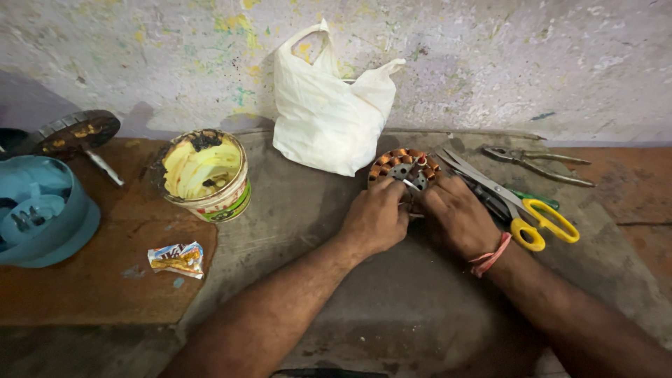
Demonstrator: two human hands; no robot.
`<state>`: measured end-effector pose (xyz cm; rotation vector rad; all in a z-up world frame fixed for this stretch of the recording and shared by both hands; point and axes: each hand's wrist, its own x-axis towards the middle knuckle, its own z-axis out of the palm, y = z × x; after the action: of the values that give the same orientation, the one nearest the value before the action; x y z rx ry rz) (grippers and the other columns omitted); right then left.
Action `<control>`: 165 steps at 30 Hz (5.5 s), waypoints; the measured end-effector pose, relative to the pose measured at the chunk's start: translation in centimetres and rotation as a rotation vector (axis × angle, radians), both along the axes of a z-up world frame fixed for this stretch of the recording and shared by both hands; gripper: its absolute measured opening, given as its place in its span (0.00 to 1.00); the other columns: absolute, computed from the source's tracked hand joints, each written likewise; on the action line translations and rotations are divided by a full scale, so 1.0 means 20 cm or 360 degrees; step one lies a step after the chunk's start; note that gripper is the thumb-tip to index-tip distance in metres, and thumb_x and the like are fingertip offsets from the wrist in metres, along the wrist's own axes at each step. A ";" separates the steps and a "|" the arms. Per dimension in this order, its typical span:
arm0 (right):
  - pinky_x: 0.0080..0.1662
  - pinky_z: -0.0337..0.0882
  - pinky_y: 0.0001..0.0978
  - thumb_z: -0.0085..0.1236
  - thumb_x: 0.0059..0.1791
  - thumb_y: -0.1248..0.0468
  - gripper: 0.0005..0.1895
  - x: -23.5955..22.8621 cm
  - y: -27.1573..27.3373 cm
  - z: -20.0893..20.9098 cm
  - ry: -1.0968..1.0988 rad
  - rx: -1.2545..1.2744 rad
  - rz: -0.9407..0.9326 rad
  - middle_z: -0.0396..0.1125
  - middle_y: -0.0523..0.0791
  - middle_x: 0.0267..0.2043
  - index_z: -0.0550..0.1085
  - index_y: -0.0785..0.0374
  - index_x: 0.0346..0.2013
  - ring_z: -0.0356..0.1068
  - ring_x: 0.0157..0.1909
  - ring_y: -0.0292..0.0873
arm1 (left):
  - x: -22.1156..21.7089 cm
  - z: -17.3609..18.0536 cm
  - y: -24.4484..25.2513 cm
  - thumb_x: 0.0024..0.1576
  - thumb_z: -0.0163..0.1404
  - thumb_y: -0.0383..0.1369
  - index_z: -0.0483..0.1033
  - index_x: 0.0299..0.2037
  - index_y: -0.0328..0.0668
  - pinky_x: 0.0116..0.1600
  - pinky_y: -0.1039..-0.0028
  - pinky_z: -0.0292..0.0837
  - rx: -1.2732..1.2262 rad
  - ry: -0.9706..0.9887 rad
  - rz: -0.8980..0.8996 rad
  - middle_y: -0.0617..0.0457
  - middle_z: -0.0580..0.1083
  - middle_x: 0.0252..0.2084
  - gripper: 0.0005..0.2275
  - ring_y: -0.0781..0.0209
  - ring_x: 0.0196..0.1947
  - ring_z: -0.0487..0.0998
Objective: The person winds copper wire around the slots of a circular motor stator by hand. They repeatedly insert and pull the wire through the slots, adjusting the coil shape and tension throughout the process.
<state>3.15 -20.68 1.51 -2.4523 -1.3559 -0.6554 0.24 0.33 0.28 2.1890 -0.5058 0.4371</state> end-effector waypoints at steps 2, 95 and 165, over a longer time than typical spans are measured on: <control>0.49 0.65 0.44 0.58 0.42 0.68 0.13 0.01 0.00 0.00 0.0003 0.0017 0.0077 0.66 0.49 0.38 0.72 0.61 0.41 0.66 0.45 0.53 | 0.00 -0.01 0.00 0.51 0.53 0.26 0.72 0.38 0.33 0.45 0.50 0.74 -0.0030 -0.0036 0.0001 0.38 0.74 0.43 0.08 0.34 0.42 0.77; 0.43 0.68 0.43 0.61 0.38 0.69 0.14 -0.06 0.00 0.14 0.0196 0.0638 0.0124 0.68 0.50 0.38 0.74 0.64 0.39 0.67 0.40 0.53 | 0.02 0.04 0.05 0.51 0.56 0.26 0.79 0.39 0.34 0.49 0.56 0.74 -0.0009 -0.0012 -0.0122 0.40 0.74 0.41 0.07 0.40 0.44 0.77; 0.47 0.68 0.51 0.57 0.52 0.68 0.07 0.07 -0.01 -0.01 0.0062 0.0725 -0.0509 0.69 0.56 0.42 0.72 0.67 0.45 0.68 0.46 0.63 | 0.05 0.10 0.09 0.51 0.58 0.30 0.77 0.29 0.35 0.32 0.69 0.76 -0.0302 0.0299 0.0217 0.50 0.79 0.24 0.06 0.61 0.23 0.81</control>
<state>4.63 -20.88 1.37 -2.2961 -0.7000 -0.8710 1.25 2.09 2.26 2.0618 -0.2046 0.3326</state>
